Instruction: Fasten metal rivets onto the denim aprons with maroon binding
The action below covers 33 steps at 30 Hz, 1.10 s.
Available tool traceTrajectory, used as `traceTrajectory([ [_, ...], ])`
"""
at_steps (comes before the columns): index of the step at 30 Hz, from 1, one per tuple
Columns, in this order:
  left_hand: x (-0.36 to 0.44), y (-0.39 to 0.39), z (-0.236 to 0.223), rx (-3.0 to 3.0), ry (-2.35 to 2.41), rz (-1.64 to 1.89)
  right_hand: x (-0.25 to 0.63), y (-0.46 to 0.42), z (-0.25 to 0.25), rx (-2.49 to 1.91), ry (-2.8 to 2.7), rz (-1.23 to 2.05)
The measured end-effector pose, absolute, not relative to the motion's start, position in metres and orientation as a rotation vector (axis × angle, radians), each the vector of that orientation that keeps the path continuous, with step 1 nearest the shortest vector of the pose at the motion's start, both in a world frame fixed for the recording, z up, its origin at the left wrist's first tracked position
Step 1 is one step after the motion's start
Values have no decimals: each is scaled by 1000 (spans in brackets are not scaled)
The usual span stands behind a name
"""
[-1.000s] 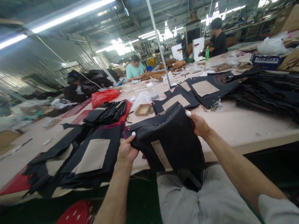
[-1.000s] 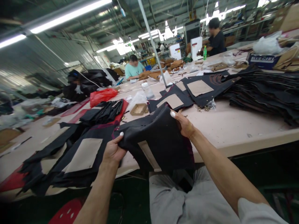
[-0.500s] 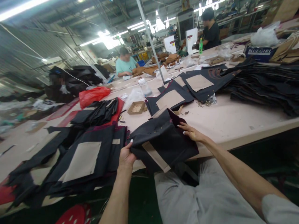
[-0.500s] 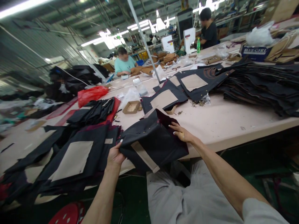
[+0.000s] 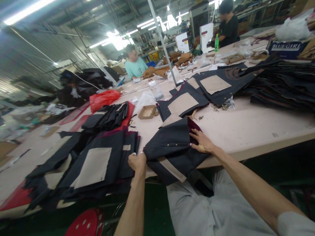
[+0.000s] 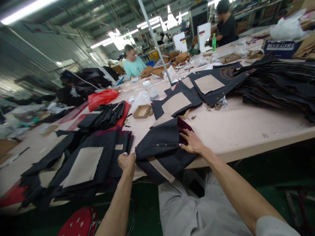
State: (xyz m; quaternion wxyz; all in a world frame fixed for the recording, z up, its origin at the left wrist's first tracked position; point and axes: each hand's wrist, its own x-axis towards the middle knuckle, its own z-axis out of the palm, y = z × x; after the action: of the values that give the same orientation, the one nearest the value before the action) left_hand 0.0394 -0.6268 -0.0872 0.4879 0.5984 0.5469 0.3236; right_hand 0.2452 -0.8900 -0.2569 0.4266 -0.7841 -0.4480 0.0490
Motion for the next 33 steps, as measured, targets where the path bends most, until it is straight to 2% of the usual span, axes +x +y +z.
traceTrajectory([
  [3, 50, -671, -75, 1947, 1109, 1132, 244, -887, -258, -1983, -1125, 110],
  [4, 58, -692, -73, 2032, 894, 1066, 244, -886, -259, -1991, -1126, 110],
  [7, 88, -753, -84, 2208, 172, 496, 244, -888, -261, -2000, -1136, 124],
  [9, 111, -779, -104, 2277, -14, 344, 246, -892, -260, -1979, -1157, 151],
  [16, 133, -770, -169, 2640, 202, 205, 261, -921, -249, -1700, -1293, 358],
  [25, 101, -763, -159, 2750, 78, 43, 261, -923, -251, -1715, -1331, 393],
  [33, 87, -765, -181, 2596, 366, 19, 260, -926, -241, -1681, -1274, 457],
])
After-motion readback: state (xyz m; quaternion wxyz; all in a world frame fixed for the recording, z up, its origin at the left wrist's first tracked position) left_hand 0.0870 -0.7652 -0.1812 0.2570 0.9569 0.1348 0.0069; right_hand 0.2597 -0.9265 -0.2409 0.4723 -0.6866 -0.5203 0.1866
